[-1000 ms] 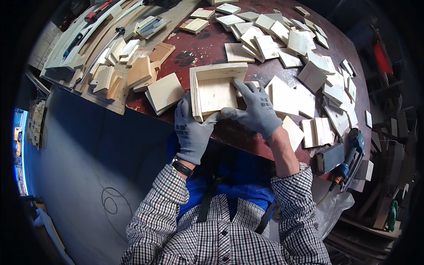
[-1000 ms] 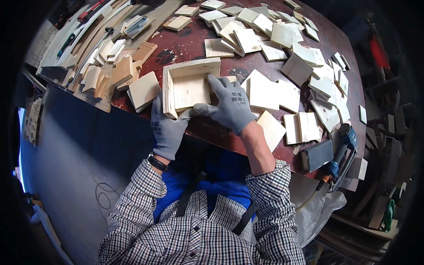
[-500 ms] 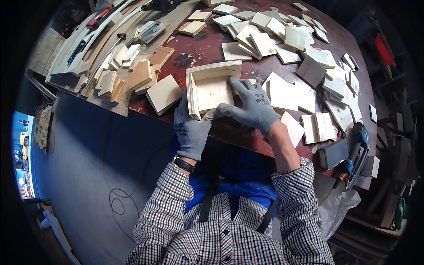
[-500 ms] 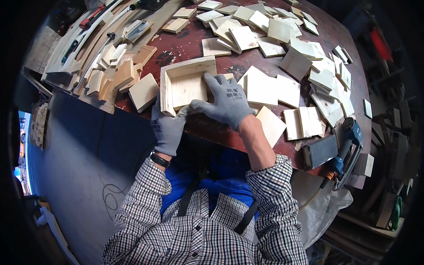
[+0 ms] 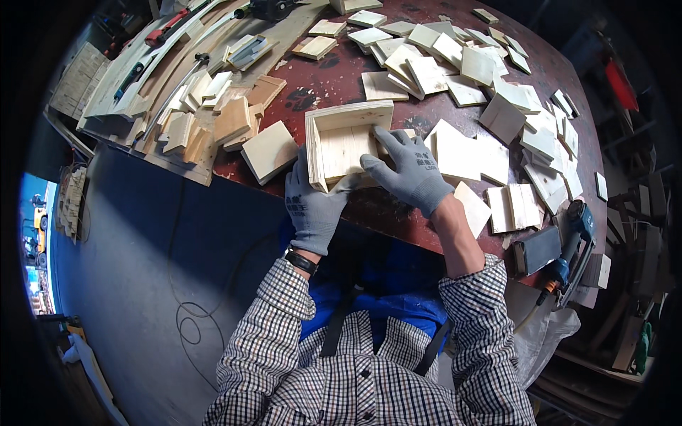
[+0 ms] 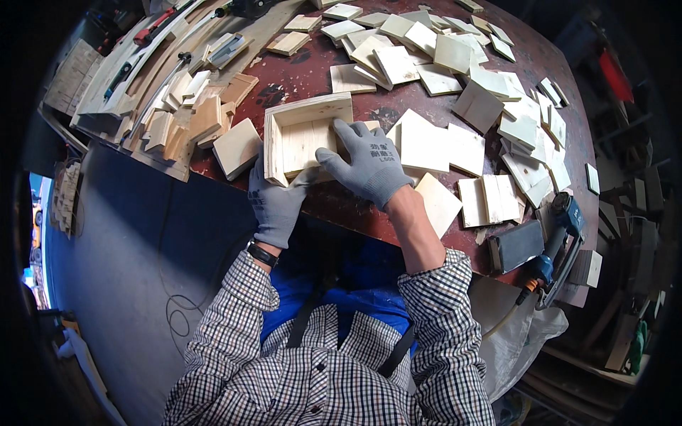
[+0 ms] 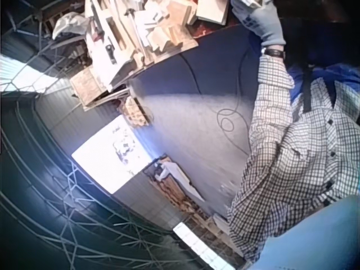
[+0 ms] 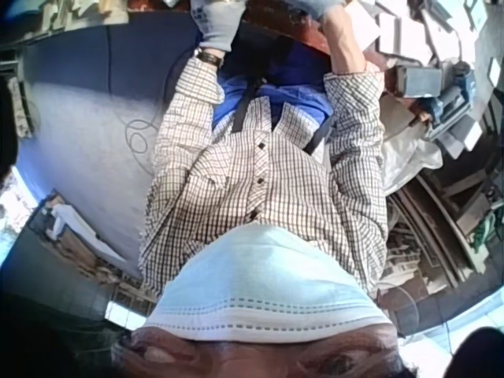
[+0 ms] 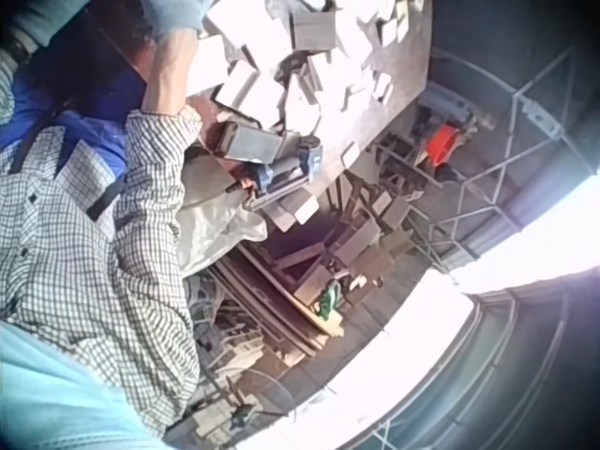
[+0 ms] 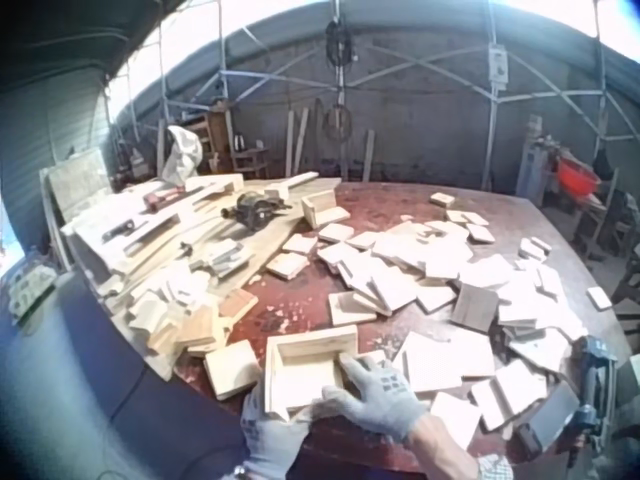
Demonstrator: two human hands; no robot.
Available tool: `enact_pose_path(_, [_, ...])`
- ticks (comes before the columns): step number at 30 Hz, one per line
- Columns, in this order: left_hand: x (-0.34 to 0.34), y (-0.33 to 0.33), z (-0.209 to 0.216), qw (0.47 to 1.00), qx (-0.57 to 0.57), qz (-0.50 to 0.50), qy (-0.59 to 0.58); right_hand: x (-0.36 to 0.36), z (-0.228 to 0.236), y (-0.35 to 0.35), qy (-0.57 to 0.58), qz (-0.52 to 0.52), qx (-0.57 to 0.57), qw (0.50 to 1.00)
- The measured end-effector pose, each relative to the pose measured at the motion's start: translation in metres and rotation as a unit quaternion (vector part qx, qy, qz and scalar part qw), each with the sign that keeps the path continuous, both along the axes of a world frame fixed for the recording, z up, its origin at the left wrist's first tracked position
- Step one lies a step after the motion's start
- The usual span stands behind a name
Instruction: The person assembles small wooden boxes by hand, aligning pre-cut wooden pieces and securing them with a pneumatic nail gun. The person repeatedly picks up pieces, fits them into a box frame, and fastens them on a cluttered workbench.
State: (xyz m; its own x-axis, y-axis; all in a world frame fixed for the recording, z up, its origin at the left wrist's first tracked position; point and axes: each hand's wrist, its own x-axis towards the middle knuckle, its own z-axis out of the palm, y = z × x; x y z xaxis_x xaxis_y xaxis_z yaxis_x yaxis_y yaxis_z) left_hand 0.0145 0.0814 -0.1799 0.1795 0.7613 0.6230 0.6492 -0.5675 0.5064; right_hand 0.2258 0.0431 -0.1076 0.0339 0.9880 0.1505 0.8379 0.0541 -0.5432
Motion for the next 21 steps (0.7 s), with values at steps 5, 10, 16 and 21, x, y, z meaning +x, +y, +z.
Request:
enact_pose_path(5, [0.006,-0.007,0.014,0.999,-0.032,0.001,-0.012,0.000,-0.007,-0.003,-0.016,-0.017,0.027,0.999])
enact_pose_path(10, [0.004,-0.006,0.012,1.000,-0.017,0.000,-0.013,0.003,-0.013,-0.004,0.027,0.025,0.095,0.995])
enact_pose_path(16, [0.005,-0.004,0.009,1.000,0.013,0.012,-0.004,-0.012,0.006,-0.010,-0.084,0.012,0.072,0.994])
enact_pose_path(21, [0.000,-0.027,0.023,0.997,0.011,0.017,-0.071,-0.012,0.002,-0.006,-0.089,0.022,0.078,0.993])
